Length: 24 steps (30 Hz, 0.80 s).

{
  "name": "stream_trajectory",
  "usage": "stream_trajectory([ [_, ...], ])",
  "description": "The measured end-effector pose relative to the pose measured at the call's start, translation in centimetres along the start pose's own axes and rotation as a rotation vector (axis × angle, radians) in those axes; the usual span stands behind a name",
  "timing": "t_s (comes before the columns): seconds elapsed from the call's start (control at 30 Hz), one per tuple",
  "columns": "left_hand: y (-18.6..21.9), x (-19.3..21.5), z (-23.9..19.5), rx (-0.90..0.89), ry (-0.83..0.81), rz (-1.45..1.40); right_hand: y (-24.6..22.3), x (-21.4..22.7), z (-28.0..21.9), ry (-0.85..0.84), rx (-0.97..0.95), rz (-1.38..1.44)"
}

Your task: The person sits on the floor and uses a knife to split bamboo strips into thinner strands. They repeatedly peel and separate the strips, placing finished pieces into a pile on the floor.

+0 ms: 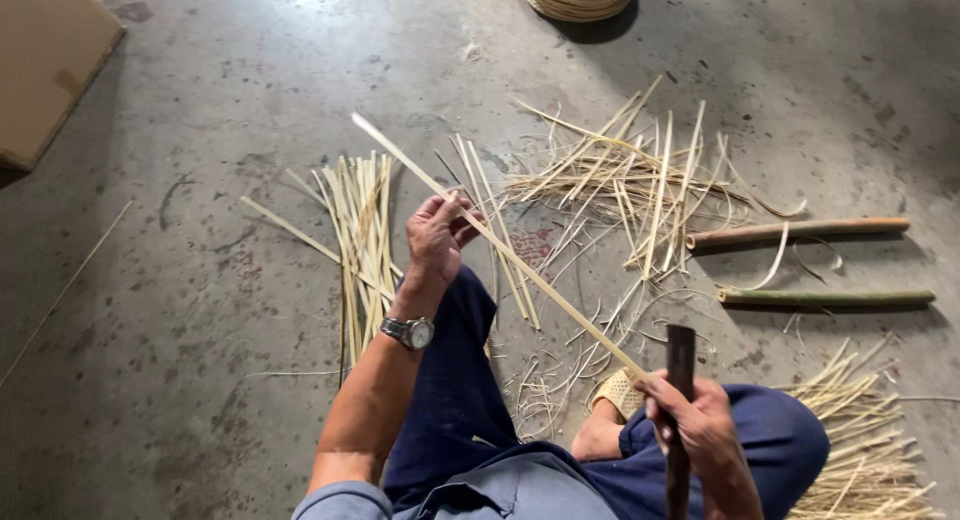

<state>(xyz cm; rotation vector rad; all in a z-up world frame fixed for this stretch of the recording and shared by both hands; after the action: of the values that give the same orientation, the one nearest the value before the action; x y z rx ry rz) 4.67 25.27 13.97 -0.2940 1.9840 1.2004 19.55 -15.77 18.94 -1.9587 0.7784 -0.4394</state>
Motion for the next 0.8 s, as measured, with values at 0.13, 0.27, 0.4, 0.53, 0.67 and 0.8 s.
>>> stream_trajectory([
  [0.13,-2.4,2.9,0.7,0.055,0.041,0.004,1.8,2.5,-1.5,0.052,0.097,0.138],
  [0.27,-0.7,6.9,3.4,-0.001,0.155,0.017,3.8,7.7,-2.4,0.205,0.118,0.057],
  [0.4,1.7,11.1,6.1,-0.075,0.214,-0.043,6.2,13.6,-3.2,0.313,0.175,-0.038],
  [0.53,3.4,13.3,7.0,-0.109,0.241,-0.126,9.4,18.6,-1.9,0.317,0.077,-0.138],
  [0.67,4.8,11.8,6.0,-0.099,0.266,-0.215,10.7,20.2,-1.1,0.343,0.0,-0.226],
  [0.8,9.1,5.4,3.8,-0.167,0.131,-0.374,9.3,17.7,-2.0,0.437,0.115,-0.051],
])
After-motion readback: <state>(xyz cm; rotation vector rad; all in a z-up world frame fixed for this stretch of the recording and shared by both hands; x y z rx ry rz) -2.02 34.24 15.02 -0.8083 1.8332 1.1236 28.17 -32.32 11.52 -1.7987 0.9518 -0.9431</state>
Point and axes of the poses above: each hand's wrist, its own z-axis towards the middle knuckle, its own x-axis out of the back of the hand, y = z × x, the point moved 10 cm from there along z, towards the middle knuckle, and after that the axes turned 1 degree about -z, right-handed, at the moved point
